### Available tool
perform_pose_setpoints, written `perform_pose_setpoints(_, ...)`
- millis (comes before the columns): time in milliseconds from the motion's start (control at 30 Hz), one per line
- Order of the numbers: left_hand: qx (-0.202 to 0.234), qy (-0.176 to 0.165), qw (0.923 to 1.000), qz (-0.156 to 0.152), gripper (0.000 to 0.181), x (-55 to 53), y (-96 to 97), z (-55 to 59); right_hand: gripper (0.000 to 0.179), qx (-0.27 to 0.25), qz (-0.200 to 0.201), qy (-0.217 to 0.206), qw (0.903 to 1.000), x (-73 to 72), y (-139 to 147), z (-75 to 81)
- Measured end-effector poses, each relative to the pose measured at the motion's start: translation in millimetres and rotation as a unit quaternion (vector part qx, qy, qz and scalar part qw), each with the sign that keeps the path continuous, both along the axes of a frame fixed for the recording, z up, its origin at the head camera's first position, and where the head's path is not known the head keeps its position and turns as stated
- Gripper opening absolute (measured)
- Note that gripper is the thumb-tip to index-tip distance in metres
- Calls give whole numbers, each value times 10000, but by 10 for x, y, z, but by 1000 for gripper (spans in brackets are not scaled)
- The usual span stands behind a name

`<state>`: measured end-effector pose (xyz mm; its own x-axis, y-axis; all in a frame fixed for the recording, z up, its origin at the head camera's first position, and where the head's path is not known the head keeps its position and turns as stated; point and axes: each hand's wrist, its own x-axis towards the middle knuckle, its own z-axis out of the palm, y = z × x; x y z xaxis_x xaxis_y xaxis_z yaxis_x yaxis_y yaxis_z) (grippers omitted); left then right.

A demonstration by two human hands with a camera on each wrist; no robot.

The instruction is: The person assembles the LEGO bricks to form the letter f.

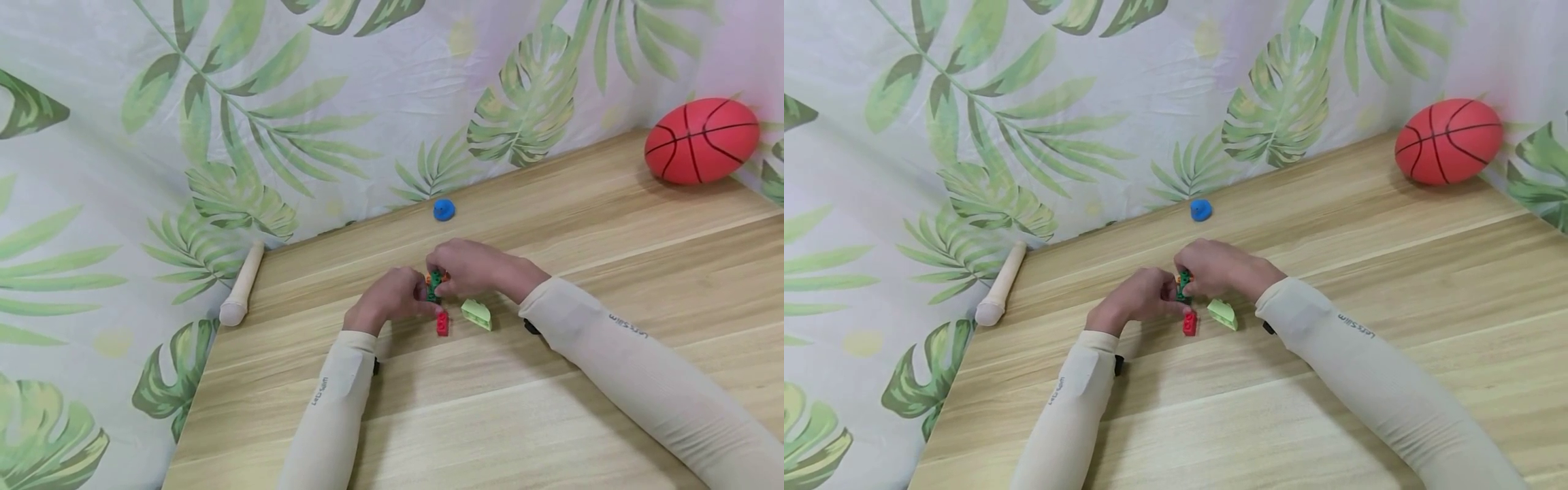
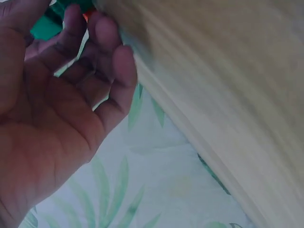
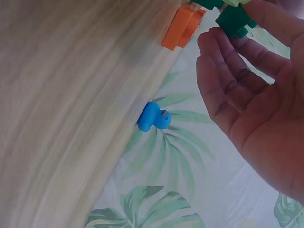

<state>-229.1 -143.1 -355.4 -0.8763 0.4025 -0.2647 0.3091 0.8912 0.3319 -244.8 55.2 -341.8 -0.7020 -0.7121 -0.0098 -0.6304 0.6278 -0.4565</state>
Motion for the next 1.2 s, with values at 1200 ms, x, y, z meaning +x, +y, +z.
perform_pose_setpoints(1200,330,198,9987,-341,25,-22,-20,-25,6,309,197,872,9955,160,-182,-69)
